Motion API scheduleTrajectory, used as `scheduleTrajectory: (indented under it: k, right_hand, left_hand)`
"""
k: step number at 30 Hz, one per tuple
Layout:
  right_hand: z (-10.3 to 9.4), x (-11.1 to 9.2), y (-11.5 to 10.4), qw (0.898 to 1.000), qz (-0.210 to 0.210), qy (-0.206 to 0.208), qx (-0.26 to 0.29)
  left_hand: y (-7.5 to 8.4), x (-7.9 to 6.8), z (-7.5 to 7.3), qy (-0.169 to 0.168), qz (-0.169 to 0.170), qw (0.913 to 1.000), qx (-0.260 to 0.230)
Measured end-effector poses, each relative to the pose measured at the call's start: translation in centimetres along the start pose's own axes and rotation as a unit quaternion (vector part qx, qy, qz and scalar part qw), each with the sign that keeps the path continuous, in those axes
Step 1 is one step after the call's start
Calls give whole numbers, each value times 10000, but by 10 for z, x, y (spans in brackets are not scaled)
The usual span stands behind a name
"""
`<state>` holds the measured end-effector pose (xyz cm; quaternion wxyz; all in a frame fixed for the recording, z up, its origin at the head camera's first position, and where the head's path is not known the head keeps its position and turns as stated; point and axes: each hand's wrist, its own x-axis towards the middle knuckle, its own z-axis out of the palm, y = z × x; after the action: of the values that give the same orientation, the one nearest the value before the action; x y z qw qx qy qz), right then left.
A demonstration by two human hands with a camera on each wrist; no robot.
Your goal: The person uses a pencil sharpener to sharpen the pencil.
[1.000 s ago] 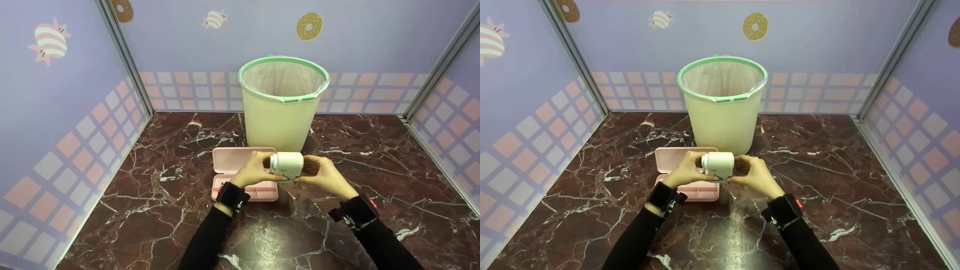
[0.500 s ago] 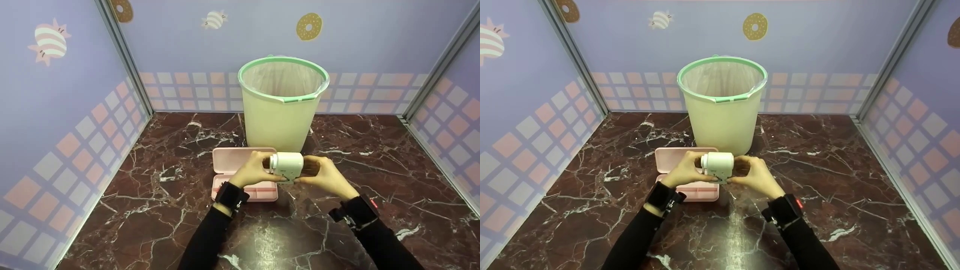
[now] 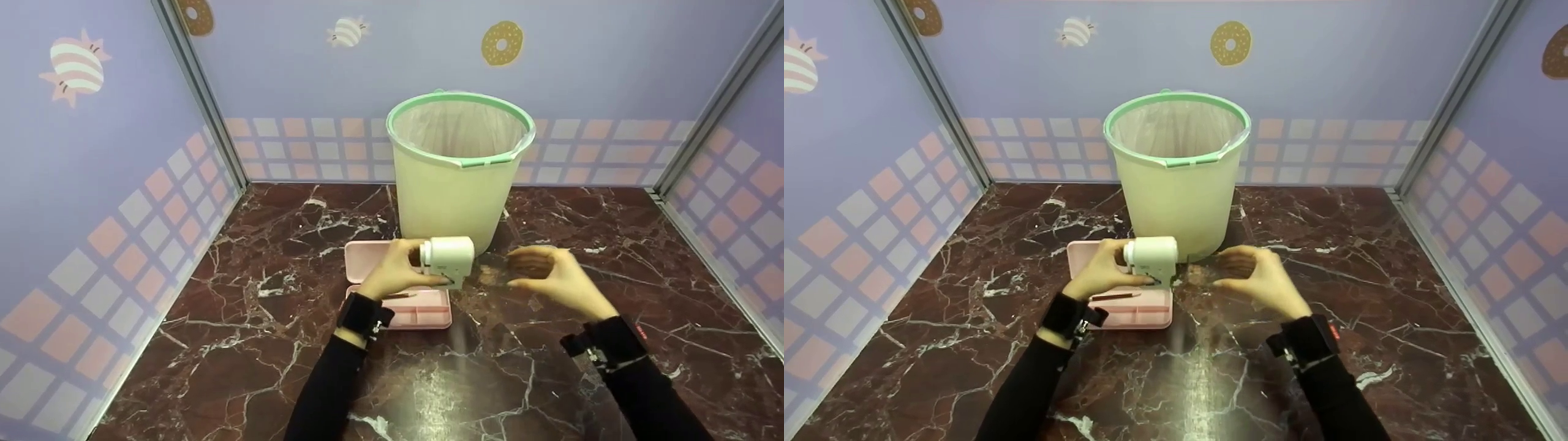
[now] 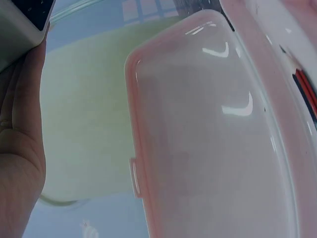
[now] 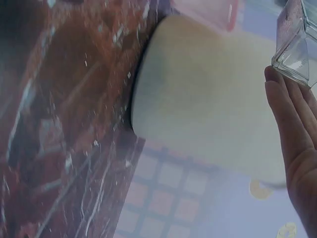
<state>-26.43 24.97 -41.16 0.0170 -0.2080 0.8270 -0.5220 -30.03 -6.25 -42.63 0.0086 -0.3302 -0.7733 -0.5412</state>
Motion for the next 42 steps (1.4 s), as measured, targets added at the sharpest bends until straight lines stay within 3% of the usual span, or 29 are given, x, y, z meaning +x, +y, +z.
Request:
scheduleTrajectory:
  k: [4, 13, 21, 32, 39, 42]
  right_hand:
    - [-11, 0, -6, 9999, 3, 128, -106]
    - [-24, 6, -25, 9993, -46, 218, -306]
    - [-50, 17, -62, 9981, 23, 469, -398]
    - [-90, 53, -119, 9940, -74, 1087, -85]
    - [-97, 84, -142, 9877, -169, 1470, -510]
    - [-95, 95, -147, 9818, -233, 1628, -947]
  left_hand:
    - [0, 0, -5, 162, 106, 9997, 162]
    - [0, 0, -4, 111, 15, 9998, 179]
    - [1, 0, -3, 36, -35, 9999, 117]
    - [1, 0, -1, -43, -43, 10000, 40]
    - [0, 1, -1, 20, 15, 9999, 170]
    - [0, 1, 0, -1, 8, 9998, 221]
